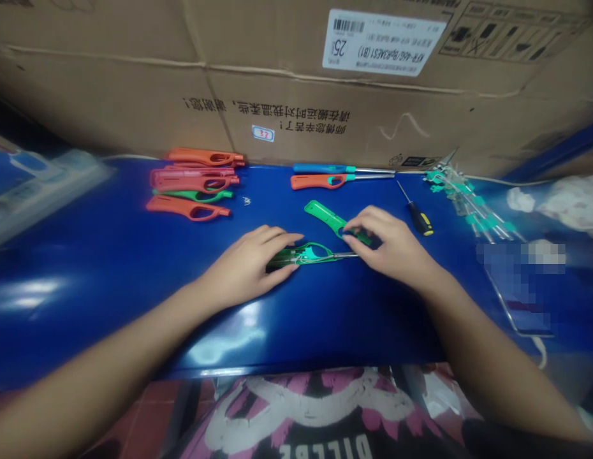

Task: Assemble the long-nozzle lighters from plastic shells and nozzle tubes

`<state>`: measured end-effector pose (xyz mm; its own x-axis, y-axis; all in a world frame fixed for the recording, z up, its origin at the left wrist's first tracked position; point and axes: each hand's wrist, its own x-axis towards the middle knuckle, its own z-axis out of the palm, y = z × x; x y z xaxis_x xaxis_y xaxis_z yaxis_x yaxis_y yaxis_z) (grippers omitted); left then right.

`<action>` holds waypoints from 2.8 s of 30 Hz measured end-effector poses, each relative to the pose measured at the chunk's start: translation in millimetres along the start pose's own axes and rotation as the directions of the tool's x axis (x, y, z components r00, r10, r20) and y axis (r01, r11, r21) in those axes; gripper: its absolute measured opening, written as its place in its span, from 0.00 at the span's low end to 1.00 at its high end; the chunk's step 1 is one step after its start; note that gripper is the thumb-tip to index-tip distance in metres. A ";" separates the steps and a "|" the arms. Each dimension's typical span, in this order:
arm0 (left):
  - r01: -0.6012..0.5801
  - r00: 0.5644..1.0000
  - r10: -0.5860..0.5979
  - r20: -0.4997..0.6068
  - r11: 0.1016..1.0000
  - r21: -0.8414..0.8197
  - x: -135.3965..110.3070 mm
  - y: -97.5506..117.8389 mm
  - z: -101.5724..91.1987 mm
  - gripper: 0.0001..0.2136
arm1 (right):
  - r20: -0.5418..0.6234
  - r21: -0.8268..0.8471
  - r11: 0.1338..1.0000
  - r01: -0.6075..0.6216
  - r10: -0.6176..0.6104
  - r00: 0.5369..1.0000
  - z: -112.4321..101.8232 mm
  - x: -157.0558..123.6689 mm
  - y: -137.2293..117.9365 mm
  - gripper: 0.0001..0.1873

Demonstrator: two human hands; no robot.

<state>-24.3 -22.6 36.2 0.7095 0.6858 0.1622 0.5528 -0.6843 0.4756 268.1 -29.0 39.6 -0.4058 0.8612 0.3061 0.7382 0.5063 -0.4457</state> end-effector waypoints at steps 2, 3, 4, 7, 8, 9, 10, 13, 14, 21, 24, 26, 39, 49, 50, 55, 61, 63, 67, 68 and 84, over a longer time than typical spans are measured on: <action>-0.023 0.999 0.022 -0.028 1.000 -0.020 0.8 1.1 5.6 0.18 | 0.162 0.058 0.997 0.056 -0.065 0.985 -2.3 -0.7 -4.8 0.06; -0.025 0.999 0.023 -0.047 0.999 -0.036 1.2 1.4 8.8 0.17 | 0.211 0.069 0.996 0.060 -0.073 0.975 -2.0 -1.2 -5.8 0.05; -0.020 0.997 0.016 -0.072 0.998 -0.056 1.7 1.6 12.0 0.16 | 0.231 0.071 0.996 0.049 -0.064 0.971 -0.9 -1.7 -6.1 0.05; 0.004 0.987 -0.027 -0.161 0.990 -0.138 3.2 2.3 21.1 0.12 | 0.236 0.106 0.994 -0.033 0.007 0.972 4.4 -2.4 -6.1 0.05; 0.009 0.982 -0.039 -0.182 0.986 -0.165 3.7 2.6 23.4 0.11 | 0.242 0.122 0.991 -0.062 0.031 0.970 5.6 -2.4 -6.6 0.05; 0.014 0.979 -0.051 -0.196 0.982 -0.188 4.2 3.0 25.2 0.10 | 0.251 0.129 0.988 -0.086 0.051 0.967 6.2 -2.3 -7.7 0.06; 0.019 0.977 -0.062 -0.203 0.978 -0.208 4.7 3.3 26.5 0.10 | 0.262 0.125 0.987 -0.106 0.070 0.962 6.1 -2.3 -9.3 0.06; 0.043 0.975 -0.094 -0.200 0.969 -0.245 5.7 3.9 28.3 0.11 | 0.307 0.066 0.985 -0.162 0.134 0.942 2.7 -2.5 -16.0 0.06; 0.050 0.975 -0.102 -0.198 0.967 -0.250 6.0 3.9 28.5 0.11 | 0.321 0.041 0.982 -0.182 0.160 0.933 1.4 -2.9 -18.3 0.06; 0.089 0.969 -0.151 -0.197 0.952 -0.292 8.1 3.7 30.3 0.10 | 0.301 0.029 0.993 -0.116 0.101 0.948 4.0 -7.4 -28.2 0.02; 0.109 0.965 -0.172 -0.196 0.948 -0.298 8.7 4.9 30.0 0.09 | 0.254 0.032 0.997 -0.067 0.056 0.966 8.6 -8.8 -29.8 0.06; 0.116 0.964 -0.178 -0.196 0.949 -0.292 8.7 5.5 29.9 0.09 | 0.244 0.058 0.997 -0.042 0.027 0.969 11.3 -9.4 -30.7 0.05; 0.066 0.962 -0.127 -0.240 0.967 -0.246 7.1 4.6 32.6 0.10 | 0.282 -0.091 0.988 0.125 -0.094 0.955 21.1 -10.0 -29.0 0.10; 0.017 0.979 -0.060 -0.196 0.977 -0.213 8.4 5.1 24.4 0.09 | 0.325 -0.236 0.918 0.320 -0.236 0.916 18.5 -9.1 -31.9 0.18; 0.015 0.980 -0.054 -0.194 0.980 -0.196 8.5 5.7 23.9 0.09 | 0.316 -0.247 0.913 0.326 -0.242 0.917 19.1 -9.1 -33.1 0.19; 0.025 0.983 -0.049 -0.177 0.990 -0.136 8.0 7.7 22.4 0.09 | 0.283 -0.270 0.903 0.334 -0.256 0.924 21.3 -9.2 -36.7 0.18; 0.040 0.981 -0.062 -0.184 0.991 -0.124 7.7 7.7 22.6 0.10 | 0.258 -0.231 0.935 0.267 -0.206 0.944 25.5 -8.8 -35.6 0.15; 0.054 0.979 -0.078 -0.186 0.990 -0.134 8.2 8.0 23.5 0.10 | 0.254 -0.226 0.939 0.259 -0.200 0.946 27.0 -8.6 -35.3 0.15; 0.073 0.981 -0.095 -0.171 0.988 -0.133 7.4 9.0 22.2 0.12 | 0.247 -0.212 0.942 0.261 -0.207 0.947 26.5 -7.8 -35.4 0.15; 0.070 0.983 -0.091 -0.157 0.988 -0.135 6.7 8.6 20.3 0.13 | 0.252 -0.205 0.944 0.259 -0.205 0.946 25.3 -7.4 -35.1 0.15; 0.163 0.983 -0.181 -0.023 0.929 -0.332 5.2 -8.0 1.8 0.10 | 0.310 -0.106 0.988 0.112 -0.074 0.948 8.4 -7.3 -26.1 0.10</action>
<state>-24.2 -14.0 31.7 0.5874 0.8038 0.0935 0.4842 -0.4418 0.7552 247.2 -48.1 41.9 -0.6067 0.7925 0.0623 0.7409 0.5921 -0.3170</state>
